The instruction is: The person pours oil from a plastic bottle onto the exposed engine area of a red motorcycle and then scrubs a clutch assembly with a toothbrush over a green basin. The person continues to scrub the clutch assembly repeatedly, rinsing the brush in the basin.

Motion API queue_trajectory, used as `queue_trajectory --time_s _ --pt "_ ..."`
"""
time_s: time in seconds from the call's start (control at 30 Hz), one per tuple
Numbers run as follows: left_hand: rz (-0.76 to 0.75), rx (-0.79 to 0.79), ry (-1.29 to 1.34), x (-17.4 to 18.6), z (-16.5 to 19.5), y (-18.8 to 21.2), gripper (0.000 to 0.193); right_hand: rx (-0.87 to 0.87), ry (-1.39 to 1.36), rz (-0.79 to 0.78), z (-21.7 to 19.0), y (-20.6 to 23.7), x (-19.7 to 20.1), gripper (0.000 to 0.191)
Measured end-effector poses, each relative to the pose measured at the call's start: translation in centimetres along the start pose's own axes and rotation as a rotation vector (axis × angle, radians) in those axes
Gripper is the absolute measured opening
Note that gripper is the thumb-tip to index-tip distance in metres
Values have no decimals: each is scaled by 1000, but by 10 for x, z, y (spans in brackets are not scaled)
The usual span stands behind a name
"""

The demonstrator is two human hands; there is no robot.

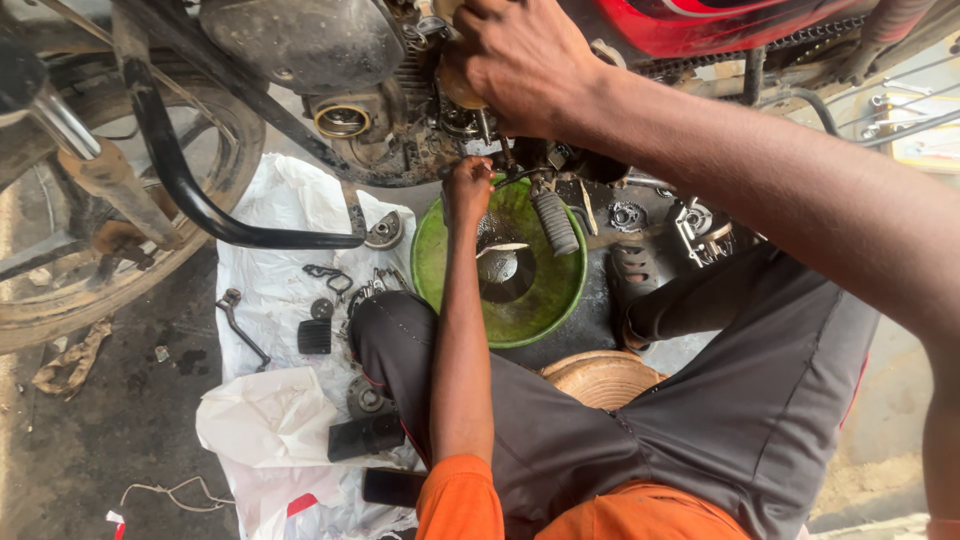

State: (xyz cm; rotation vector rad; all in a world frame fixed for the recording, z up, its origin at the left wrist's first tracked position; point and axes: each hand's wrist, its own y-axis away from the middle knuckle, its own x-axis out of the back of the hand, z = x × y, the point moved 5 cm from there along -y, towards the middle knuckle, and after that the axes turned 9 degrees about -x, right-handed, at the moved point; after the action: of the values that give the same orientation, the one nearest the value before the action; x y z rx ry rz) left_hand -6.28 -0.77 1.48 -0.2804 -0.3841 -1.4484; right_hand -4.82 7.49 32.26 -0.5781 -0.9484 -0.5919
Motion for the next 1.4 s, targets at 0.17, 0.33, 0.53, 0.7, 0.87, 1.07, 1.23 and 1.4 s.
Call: queue_trajectory --time_s 0.17,0.33,0.53,0.7,0.87,1.07,1.23,1.4 --pt "-1 3 16 0 -3 -1 20 16 -12 -33 3 4 -8 45" --pt "-7 23 -20 -1 -4 -1 20 14 12 73 5 7 -9 49" --pt "5 8 -21 2 -3 1 20 52 24 -44 -3 7 -19 33" --pt "10 -4 -2 1 -5 3 21 58 56 -147 -10 8 -27 26" --pt "8 -5 -6 2 -4 3 21 58 158 -285 -15 11 -39 20" --pt "13 -16 31 -1 -6 5 20 59 40 -155 -18 16 -38 30" --pt "8 -8 14 1 -1 5 20 82 169 -261 -13 20 -45 16" --pt "2 -15 5 2 10 10 19 65 125 -81 -14 18 -29 23"
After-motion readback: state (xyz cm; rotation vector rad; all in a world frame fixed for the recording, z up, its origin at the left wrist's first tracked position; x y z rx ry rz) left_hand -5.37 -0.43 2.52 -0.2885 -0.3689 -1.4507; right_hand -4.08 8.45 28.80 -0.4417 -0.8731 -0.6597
